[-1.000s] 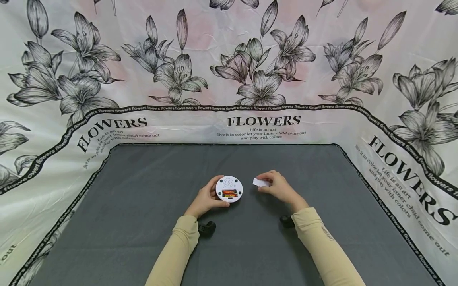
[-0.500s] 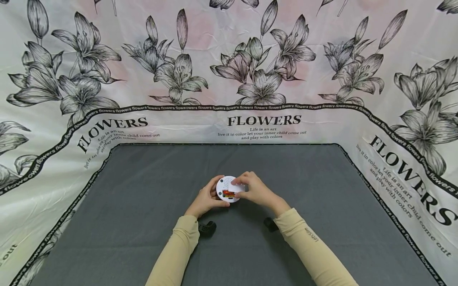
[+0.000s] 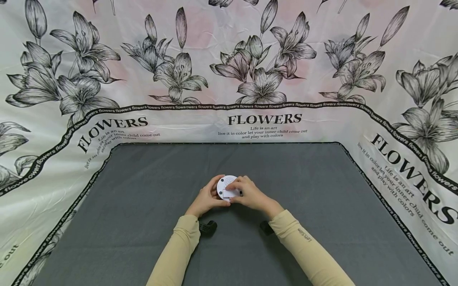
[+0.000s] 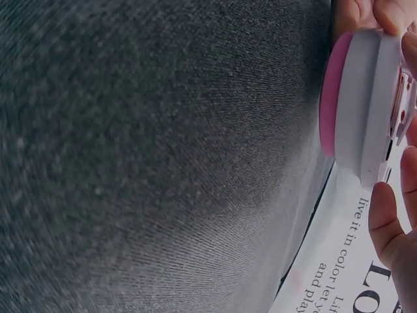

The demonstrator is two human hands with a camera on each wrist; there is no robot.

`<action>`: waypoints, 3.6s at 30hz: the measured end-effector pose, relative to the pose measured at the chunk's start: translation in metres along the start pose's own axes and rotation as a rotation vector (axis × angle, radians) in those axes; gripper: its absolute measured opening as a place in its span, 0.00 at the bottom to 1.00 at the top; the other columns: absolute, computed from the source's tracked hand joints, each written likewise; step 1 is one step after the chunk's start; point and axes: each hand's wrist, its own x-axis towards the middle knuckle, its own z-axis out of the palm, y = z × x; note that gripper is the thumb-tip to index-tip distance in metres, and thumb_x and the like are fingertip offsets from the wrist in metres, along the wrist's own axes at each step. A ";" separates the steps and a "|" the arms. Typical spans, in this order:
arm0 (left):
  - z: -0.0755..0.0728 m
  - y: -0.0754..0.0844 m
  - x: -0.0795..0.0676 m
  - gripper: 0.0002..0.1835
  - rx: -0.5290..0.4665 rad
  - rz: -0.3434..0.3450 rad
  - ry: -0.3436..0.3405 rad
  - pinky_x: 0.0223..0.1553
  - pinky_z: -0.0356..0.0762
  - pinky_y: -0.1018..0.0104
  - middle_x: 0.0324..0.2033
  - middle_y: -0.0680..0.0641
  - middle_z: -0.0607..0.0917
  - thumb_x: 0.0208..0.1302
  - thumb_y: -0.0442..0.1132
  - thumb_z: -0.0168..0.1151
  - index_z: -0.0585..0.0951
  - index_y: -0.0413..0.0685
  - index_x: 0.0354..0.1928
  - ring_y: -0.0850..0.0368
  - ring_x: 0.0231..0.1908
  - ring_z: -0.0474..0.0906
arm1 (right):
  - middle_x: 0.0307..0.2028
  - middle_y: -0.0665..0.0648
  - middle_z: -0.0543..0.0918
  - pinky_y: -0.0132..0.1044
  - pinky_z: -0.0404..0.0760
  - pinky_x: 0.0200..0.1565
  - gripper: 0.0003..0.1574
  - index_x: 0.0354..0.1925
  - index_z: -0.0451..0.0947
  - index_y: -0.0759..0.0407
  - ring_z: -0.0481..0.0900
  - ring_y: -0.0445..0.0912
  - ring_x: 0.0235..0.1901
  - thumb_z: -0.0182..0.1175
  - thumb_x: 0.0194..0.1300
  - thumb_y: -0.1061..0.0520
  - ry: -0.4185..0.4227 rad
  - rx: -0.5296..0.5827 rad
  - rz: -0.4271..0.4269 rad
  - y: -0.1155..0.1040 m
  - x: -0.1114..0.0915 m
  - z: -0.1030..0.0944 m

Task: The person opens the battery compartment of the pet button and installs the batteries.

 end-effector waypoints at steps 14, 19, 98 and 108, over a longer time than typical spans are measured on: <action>0.000 0.000 0.001 0.49 -0.008 -0.007 -0.002 0.47 0.75 0.58 0.61 0.42 0.67 0.47 0.24 0.71 0.56 0.51 0.69 0.49 0.53 0.73 | 0.45 0.51 0.76 0.44 0.66 0.44 0.19 0.46 0.80 0.53 0.66 0.45 0.42 0.69 0.54 0.55 0.022 -0.003 0.005 0.002 0.002 0.003; 0.000 0.000 0.001 0.49 -0.003 -0.003 0.000 0.47 0.75 0.57 0.61 0.42 0.68 0.46 0.25 0.71 0.57 0.51 0.69 0.48 0.52 0.73 | 0.40 0.49 0.75 0.44 0.65 0.42 0.17 0.42 0.79 0.53 0.66 0.45 0.39 0.70 0.52 0.57 0.061 0.007 -0.006 0.004 0.001 0.005; 0.005 0.004 0.003 0.44 0.079 -0.019 0.062 0.47 0.75 0.61 0.56 0.36 0.72 0.47 0.25 0.71 0.54 0.35 0.63 0.50 0.50 0.75 | 0.20 0.59 0.79 0.41 0.80 0.24 0.27 0.49 0.70 0.72 0.79 0.47 0.17 0.56 0.67 0.49 0.113 0.520 0.598 0.006 -0.001 0.001; 0.005 0.004 0.010 0.51 0.294 -0.057 -0.004 0.57 0.66 0.60 0.63 0.48 0.67 0.49 0.42 0.73 0.52 0.58 0.72 0.56 0.60 0.64 | 0.31 0.66 0.79 0.43 0.81 0.30 0.27 0.53 0.64 0.70 0.82 0.53 0.24 0.52 0.69 0.48 0.184 0.616 0.620 0.009 -0.005 -0.012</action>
